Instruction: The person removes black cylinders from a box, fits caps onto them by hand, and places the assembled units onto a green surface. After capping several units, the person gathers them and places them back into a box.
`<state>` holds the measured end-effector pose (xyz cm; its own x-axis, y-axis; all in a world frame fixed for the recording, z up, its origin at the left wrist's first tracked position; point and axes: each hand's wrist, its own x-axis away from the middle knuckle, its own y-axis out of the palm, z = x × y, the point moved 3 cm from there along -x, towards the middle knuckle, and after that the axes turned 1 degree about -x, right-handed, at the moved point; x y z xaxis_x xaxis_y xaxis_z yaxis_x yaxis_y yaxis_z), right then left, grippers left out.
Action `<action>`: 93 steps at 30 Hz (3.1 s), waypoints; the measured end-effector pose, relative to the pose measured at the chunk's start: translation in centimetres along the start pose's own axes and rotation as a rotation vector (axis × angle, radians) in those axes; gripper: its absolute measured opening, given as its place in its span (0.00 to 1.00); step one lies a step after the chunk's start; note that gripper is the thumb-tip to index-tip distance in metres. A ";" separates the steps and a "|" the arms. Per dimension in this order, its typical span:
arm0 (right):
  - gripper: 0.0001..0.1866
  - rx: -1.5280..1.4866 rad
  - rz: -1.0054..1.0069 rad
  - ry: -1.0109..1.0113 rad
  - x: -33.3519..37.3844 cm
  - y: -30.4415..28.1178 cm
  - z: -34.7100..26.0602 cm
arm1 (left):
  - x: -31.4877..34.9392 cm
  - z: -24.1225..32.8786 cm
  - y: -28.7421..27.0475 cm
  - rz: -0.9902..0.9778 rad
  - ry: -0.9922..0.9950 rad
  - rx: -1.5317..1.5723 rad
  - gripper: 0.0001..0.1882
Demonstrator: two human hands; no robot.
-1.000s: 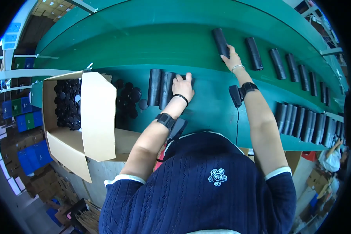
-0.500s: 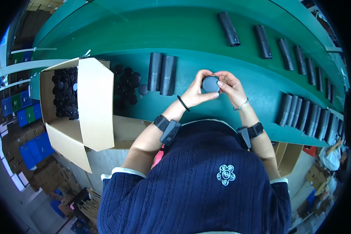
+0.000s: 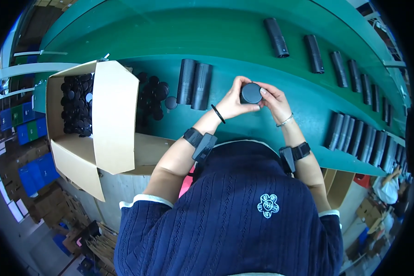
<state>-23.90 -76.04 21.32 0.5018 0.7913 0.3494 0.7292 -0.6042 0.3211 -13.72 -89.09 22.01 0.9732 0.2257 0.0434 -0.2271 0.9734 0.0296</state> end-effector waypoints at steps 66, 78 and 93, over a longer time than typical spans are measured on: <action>0.25 1.278 0.519 -0.412 -16.6 -5.9 -2.3 | -1.6 -4.3 -7.8 0.334 -0.569 -1.215 0.60; 0.21 0.105 -0.141 -0.102 -3.6 0.8 0.3 | 0.8 -2.0 -1.7 0.298 -0.108 -0.190 0.38; 0.22 -0.105 -0.022 0.007 0.7 3.5 0.5 | 2.0 -0.2 0.0 0.329 0.048 -0.371 0.33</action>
<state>-20.74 -77.61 22.20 0.4826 0.8043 0.3467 0.6876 -0.5931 0.4189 -11.74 -88.60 21.92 0.8547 0.5162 -0.0550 -0.5028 0.7966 -0.3355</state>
